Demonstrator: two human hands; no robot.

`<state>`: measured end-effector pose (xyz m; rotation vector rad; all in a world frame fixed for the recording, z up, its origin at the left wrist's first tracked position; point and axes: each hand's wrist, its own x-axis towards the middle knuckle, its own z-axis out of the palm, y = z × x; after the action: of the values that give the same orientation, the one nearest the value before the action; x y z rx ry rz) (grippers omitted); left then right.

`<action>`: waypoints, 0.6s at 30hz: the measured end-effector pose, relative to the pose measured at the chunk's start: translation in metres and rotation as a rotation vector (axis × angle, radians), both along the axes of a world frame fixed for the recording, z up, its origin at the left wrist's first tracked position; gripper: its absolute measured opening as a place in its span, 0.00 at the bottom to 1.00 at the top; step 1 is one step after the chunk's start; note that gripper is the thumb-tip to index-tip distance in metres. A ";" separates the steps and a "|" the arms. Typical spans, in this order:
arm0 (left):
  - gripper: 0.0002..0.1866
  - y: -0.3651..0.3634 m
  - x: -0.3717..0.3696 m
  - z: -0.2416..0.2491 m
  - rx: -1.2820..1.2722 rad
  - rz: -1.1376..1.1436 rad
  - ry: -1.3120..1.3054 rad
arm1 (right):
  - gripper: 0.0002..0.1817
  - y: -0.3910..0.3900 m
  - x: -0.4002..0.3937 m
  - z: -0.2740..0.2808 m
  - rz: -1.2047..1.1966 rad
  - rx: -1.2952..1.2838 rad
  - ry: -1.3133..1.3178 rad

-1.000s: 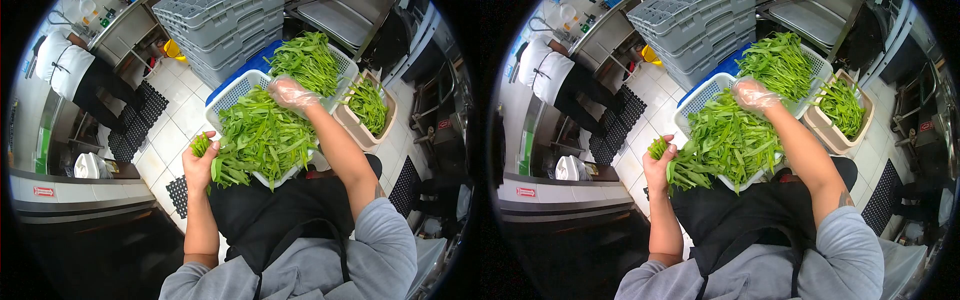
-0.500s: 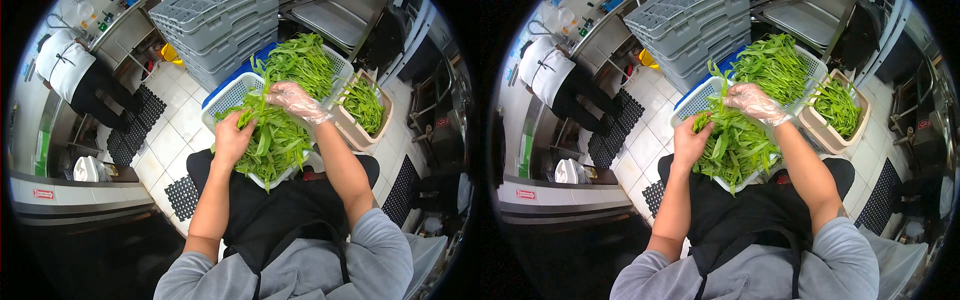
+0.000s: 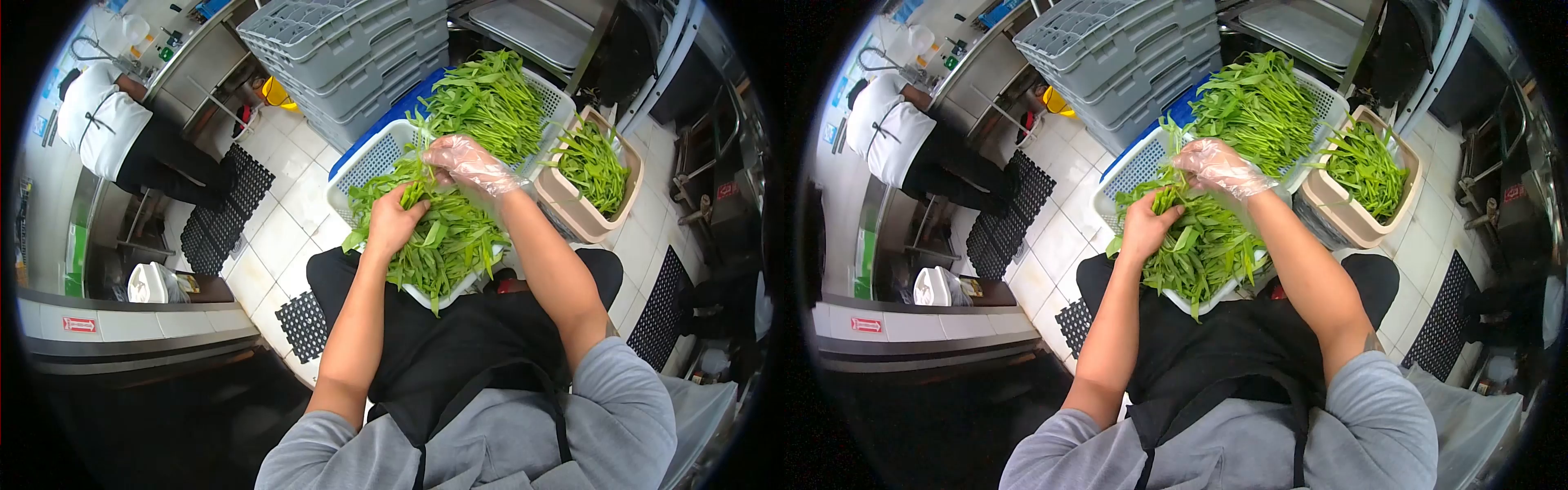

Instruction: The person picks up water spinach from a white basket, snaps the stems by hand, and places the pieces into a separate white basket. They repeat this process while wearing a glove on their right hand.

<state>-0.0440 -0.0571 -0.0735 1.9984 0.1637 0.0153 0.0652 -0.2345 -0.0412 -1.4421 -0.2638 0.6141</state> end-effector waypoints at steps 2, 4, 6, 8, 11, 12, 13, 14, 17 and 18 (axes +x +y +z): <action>0.24 0.003 0.000 -0.008 0.021 -0.019 0.002 | 0.12 -0.002 0.004 -0.010 -0.123 -0.021 -0.001; 0.24 0.002 -0.005 0.003 0.127 -0.105 0.030 | 0.14 -0.009 0.005 -0.008 -0.176 -0.017 0.029; 0.24 0.001 -0.007 0.007 0.249 -0.194 0.073 | 0.12 -0.014 0.005 -0.006 -0.259 0.012 0.078; 0.24 -0.001 -0.008 0.008 0.358 -0.243 -0.022 | 0.10 -0.028 0.008 -0.015 -0.247 0.077 0.020; 0.23 -0.010 -0.013 0.018 0.448 -0.109 -0.289 | 0.09 -0.039 0.001 -0.012 -0.283 0.099 0.090; 0.23 -0.011 -0.013 0.024 0.466 -0.063 -0.375 | 0.09 -0.040 -0.001 -0.016 -0.287 0.107 0.120; 0.23 -0.012 -0.015 0.031 0.484 -0.016 -0.460 | 0.09 -0.042 -0.004 -0.021 -0.291 0.115 0.152; 0.27 -0.014 -0.014 0.038 0.516 -0.035 -0.593 | 0.10 -0.046 -0.006 -0.025 -0.237 0.113 0.146; 0.30 -0.018 -0.003 0.046 0.613 -0.159 -0.705 | 0.11 -0.034 -0.016 -0.032 -0.170 0.168 0.084; 0.30 -0.018 0.000 0.046 0.624 -0.194 -0.677 | 0.12 -0.027 -0.025 -0.027 -0.203 0.147 0.070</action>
<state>-0.0440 -0.0753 -0.0277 2.4903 -0.5300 0.6804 0.0406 -0.2612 -0.0678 -1.2839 -0.1032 0.4688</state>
